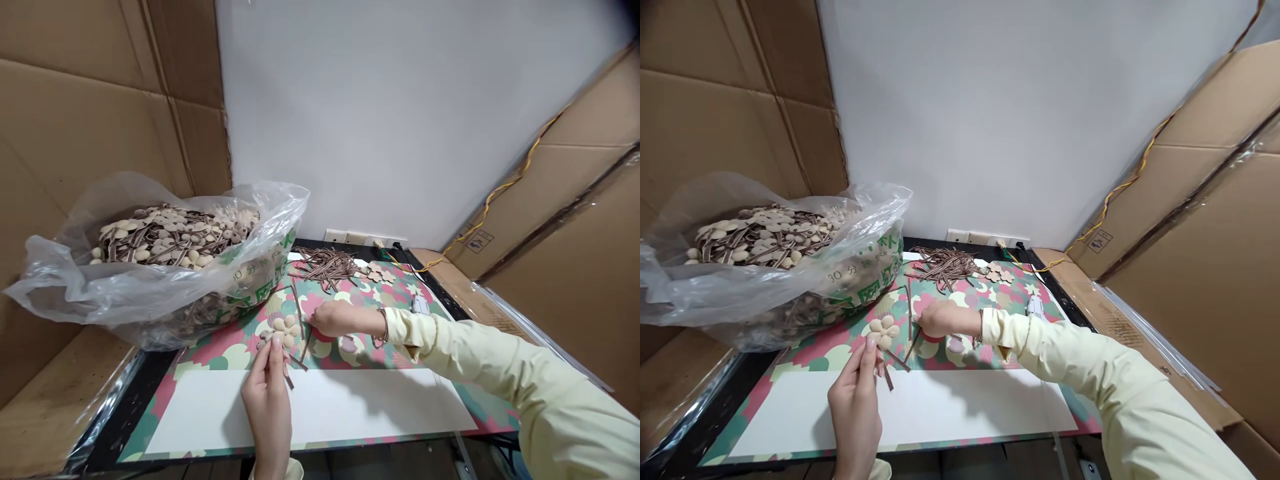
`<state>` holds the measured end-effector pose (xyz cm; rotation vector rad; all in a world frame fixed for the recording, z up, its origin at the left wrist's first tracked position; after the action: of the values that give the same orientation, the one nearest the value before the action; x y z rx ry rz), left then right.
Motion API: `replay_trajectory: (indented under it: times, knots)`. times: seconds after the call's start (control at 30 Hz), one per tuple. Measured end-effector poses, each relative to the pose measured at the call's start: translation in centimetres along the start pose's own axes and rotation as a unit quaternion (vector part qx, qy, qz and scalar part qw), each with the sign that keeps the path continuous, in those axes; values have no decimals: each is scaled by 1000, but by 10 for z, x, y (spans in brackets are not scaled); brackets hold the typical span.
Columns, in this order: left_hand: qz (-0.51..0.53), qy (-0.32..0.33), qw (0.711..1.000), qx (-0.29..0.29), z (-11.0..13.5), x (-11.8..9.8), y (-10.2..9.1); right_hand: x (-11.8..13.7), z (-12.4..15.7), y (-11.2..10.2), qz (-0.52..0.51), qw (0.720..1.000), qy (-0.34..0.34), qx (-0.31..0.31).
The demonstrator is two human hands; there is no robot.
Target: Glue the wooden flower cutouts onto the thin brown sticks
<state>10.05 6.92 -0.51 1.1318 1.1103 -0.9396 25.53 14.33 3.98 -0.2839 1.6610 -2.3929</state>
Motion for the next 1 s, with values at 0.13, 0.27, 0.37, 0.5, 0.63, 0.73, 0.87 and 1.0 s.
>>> replay_trajectory:
  times: [0.13,0.27,0.37,0.5,0.63,0.73,0.87,1.0]
  knots:
    - [2,0,1000,12,0,-1,1,1,0,6,23,999,21,17]
    - [-4,4,1000,11,0,0,1,-6,8,4,4,1000,-9,-25]
    - [-8,4,1000,10,0,3,1,-15,22,-3,-29,995,-50,-83]
    - [-32,0,999,39,-2,4,3,-27,54,-14,-83,980,-77,-161]
    - [-61,3,995,78,-3,-7,8,-37,88,-17,-249,929,-72,-263]
    - [-71,24,989,126,-4,-26,19,-44,106,-15,-352,881,-64,-310]
    - [-36,14,979,200,-7,-52,42,-52,123,-11,-442,833,-84,-323]
    - [123,-189,917,330,-9,-54,67,-65,131,-3,-512,803,-84,-292]
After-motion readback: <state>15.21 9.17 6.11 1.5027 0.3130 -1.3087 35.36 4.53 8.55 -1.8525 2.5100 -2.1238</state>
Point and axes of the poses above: each hand's wrist, its own z-axis away from the middle knuckle, its own y-axis out of the palm, x = y × z, the point moved 1 cm from there along -z, towards the middle knuckle, and after that the axes turned 3 degrees about z, right-handed, at the moved point
